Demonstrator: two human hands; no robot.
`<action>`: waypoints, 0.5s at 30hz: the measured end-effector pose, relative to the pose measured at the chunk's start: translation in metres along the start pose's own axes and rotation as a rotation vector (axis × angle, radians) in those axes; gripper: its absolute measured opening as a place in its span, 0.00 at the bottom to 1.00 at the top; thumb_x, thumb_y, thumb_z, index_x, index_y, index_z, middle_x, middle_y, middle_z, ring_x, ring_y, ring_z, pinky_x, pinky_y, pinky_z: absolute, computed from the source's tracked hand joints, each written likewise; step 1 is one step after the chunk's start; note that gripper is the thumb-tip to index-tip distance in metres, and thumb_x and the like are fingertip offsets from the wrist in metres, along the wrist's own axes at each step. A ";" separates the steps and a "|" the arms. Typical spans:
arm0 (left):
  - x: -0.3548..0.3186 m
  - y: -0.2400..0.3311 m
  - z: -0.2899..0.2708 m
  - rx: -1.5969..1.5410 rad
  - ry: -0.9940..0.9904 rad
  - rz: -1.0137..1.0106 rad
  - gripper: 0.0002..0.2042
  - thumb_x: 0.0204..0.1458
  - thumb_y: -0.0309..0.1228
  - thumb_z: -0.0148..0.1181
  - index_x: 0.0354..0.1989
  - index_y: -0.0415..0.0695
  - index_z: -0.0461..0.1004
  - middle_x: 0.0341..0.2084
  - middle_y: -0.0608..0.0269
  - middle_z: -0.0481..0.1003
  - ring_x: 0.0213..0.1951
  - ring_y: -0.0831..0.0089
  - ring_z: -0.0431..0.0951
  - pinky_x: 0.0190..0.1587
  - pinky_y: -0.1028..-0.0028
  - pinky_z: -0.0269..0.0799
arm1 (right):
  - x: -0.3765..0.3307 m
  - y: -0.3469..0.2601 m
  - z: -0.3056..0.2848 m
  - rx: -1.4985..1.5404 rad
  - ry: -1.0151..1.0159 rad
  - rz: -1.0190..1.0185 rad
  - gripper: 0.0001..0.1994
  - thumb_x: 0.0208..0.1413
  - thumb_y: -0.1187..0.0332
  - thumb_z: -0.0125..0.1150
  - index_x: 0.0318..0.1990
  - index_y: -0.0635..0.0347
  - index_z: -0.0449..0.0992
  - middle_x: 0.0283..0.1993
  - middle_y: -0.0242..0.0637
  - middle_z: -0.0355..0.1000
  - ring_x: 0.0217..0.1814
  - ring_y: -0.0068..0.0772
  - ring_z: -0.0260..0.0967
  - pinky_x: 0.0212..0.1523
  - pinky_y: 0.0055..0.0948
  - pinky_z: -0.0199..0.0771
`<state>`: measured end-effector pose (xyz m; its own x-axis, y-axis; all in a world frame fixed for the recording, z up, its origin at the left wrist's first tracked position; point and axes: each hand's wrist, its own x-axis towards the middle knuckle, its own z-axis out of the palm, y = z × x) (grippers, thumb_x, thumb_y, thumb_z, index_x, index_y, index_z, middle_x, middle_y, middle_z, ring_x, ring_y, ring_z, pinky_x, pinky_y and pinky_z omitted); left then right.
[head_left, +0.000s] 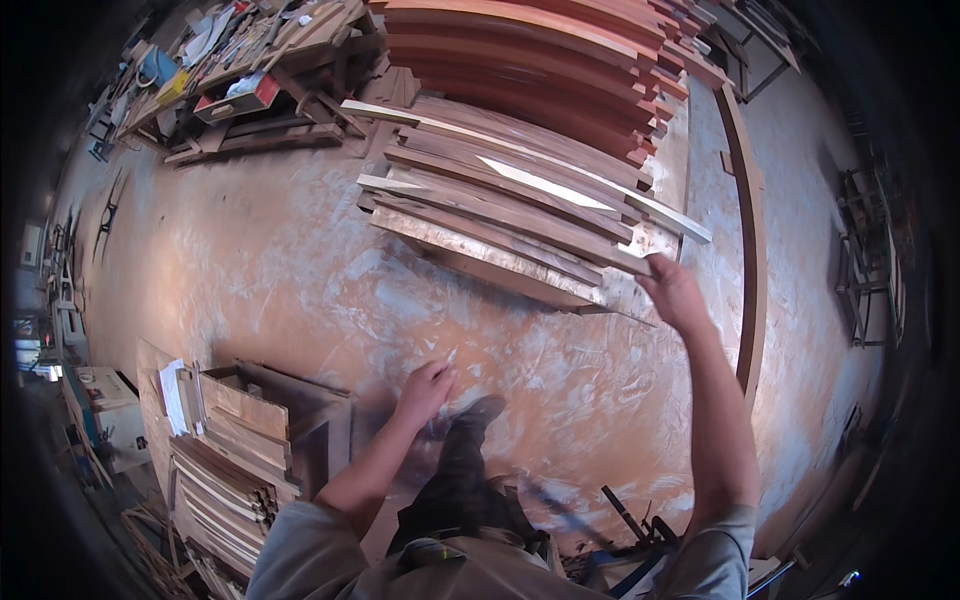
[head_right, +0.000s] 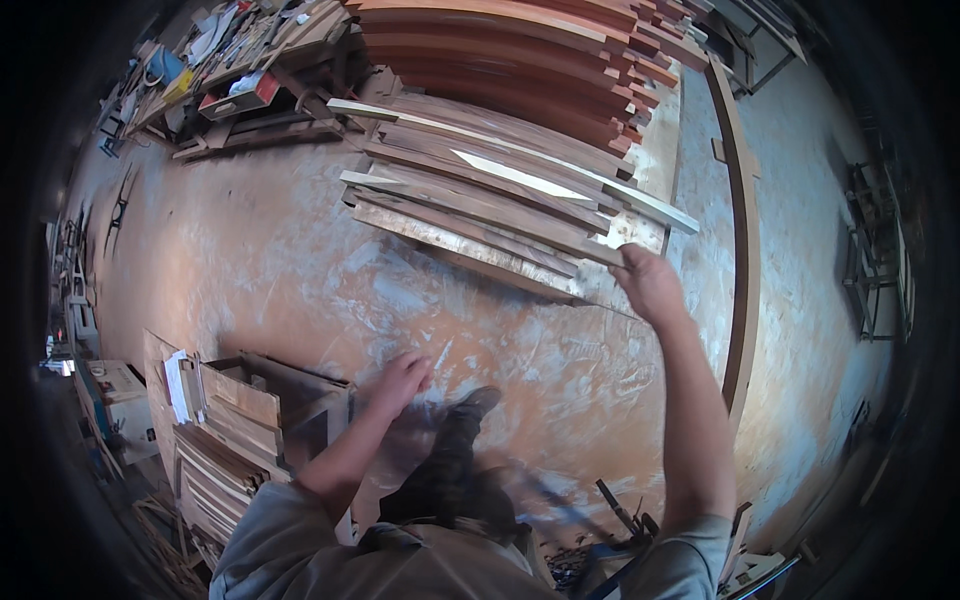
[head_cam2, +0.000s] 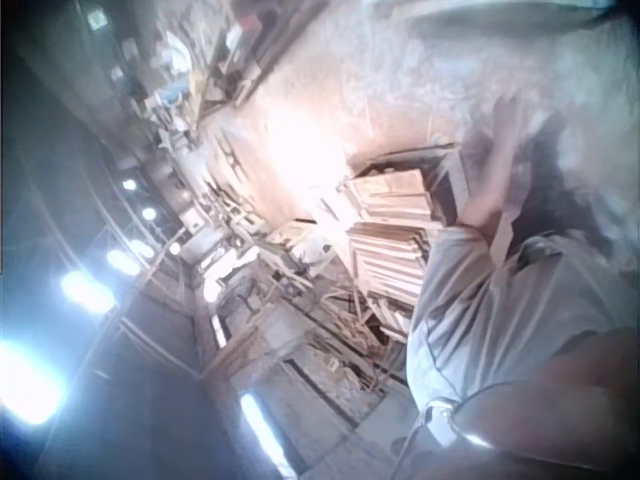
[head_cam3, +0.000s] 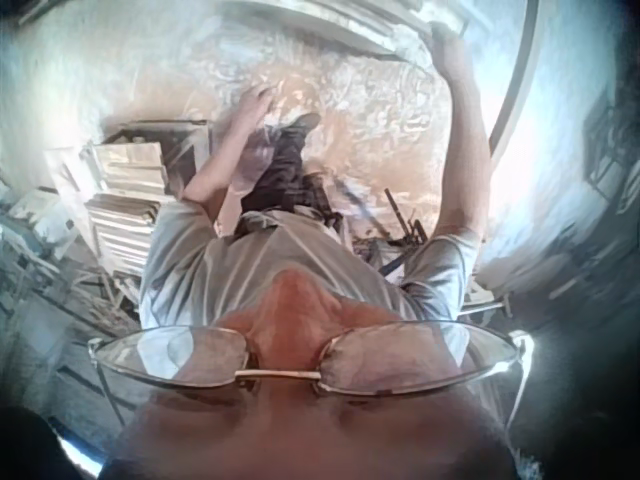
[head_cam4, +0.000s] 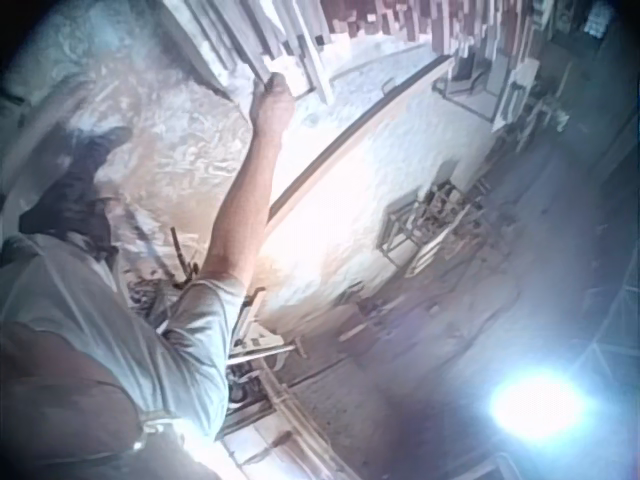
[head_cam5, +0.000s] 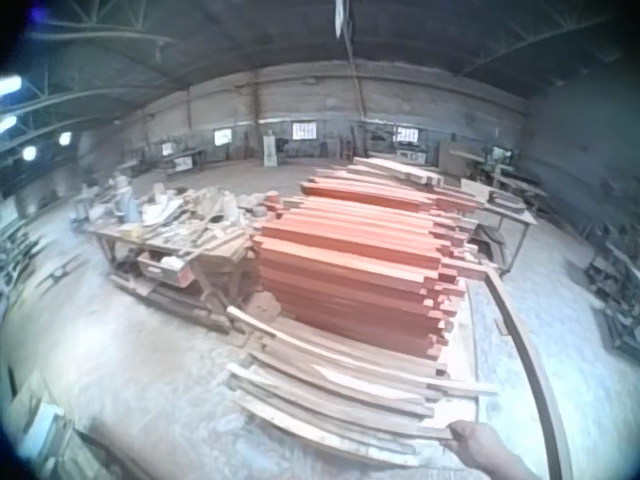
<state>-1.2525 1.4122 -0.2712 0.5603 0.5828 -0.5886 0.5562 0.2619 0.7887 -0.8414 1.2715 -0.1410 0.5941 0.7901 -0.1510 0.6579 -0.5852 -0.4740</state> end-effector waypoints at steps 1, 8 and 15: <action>0.013 0.013 0.001 0.063 -0.040 0.049 0.12 0.64 0.36 0.55 0.40 0.39 0.77 0.27 0.64 0.76 0.28 0.79 0.75 0.31 0.78 0.71 | -0.005 -0.021 -0.026 0.044 0.003 0.005 0.13 0.55 0.64 0.66 0.43 0.61 0.77 0.32 0.45 0.75 0.37 0.46 0.75 0.41 0.41 0.73; 0.042 0.201 0.053 -0.962 -0.214 0.179 0.19 0.64 0.40 0.56 0.57 0.42 0.68 0.46 0.58 0.77 0.46 0.67 0.77 0.45 0.68 0.75 | -0.063 -0.076 -0.097 0.714 -0.107 0.117 0.11 0.63 0.65 0.59 0.43 0.65 0.77 0.29 0.29 0.73 0.28 0.16 0.68 0.31 0.20 0.71; -0.039 0.230 0.128 -0.893 -0.129 0.345 0.15 0.63 0.34 0.57 0.54 0.43 0.68 0.46 0.59 0.76 0.47 0.65 0.78 0.46 0.58 0.78 | -0.240 -0.023 -0.069 1.013 -0.068 0.252 0.15 0.69 0.60 0.52 0.47 0.65 0.75 0.33 0.32 0.76 0.31 0.21 0.71 0.37 0.24 0.75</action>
<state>-1.0685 1.3510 -0.0897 0.6984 0.6618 -0.2724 -0.2936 0.6121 0.7342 -0.9666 1.0828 -0.0343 0.6122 0.6934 -0.3800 -0.1958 -0.3326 -0.9225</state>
